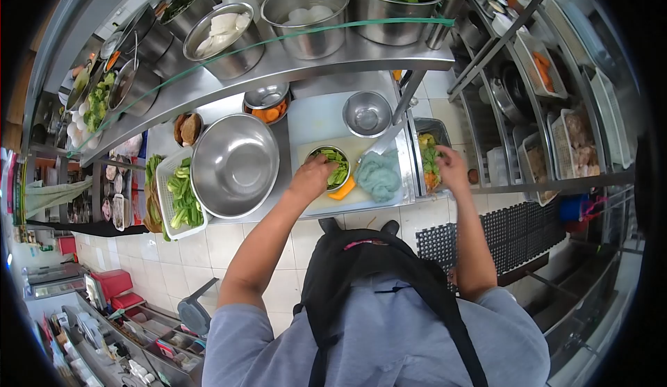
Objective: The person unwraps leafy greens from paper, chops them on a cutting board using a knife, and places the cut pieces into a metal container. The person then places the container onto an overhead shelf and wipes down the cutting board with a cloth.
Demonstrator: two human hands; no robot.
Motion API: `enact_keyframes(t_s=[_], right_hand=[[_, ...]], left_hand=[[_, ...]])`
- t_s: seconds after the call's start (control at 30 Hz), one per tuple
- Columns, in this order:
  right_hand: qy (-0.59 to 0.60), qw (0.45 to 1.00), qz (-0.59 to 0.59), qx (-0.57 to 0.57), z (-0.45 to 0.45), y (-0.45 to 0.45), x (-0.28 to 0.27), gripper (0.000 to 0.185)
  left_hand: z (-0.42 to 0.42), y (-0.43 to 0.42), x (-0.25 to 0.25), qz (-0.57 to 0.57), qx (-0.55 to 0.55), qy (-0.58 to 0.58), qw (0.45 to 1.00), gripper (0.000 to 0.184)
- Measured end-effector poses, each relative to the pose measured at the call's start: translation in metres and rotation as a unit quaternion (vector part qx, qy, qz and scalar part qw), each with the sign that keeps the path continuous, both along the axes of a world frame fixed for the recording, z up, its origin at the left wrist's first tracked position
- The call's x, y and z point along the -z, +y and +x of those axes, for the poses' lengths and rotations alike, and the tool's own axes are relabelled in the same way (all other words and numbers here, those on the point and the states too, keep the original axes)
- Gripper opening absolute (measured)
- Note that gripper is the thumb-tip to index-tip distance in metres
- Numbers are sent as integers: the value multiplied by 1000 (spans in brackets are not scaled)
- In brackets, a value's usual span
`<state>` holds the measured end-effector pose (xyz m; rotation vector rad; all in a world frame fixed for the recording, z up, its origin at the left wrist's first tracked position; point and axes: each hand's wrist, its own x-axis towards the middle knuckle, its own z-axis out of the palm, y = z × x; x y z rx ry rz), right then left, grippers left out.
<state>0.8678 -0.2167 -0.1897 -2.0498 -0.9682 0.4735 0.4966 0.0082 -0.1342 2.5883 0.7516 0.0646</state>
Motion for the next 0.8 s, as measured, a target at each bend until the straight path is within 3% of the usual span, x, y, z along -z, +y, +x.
enact_keyframes(t_s=[0.17,0.33,0.43,0.53,0.63,0.8], right_hand=[[120,984,79,-110,-119,53,-57,22],[7,980,33,-197,-173,101,-63,16],[-69,981,2,-183,-189,118,-60,13],[-108,977,-33,-178,-195,127,-58,8],[-119,972,-44,-196,-199,131,-58,4],[-81,980,-1,-180,-203,143,-70,8]], left_hand=[[-11,3,-30,3,32,-20,999,44],[-5,-6,-46,15,-4,-66,998,46],[-1,-11,-36,57,-13,-104,993,45],[-9,-3,-24,34,-19,-45,998,46],[-23,-3,-29,33,14,-34,999,44],[-32,14,-24,-5,-44,-140,989,35]])
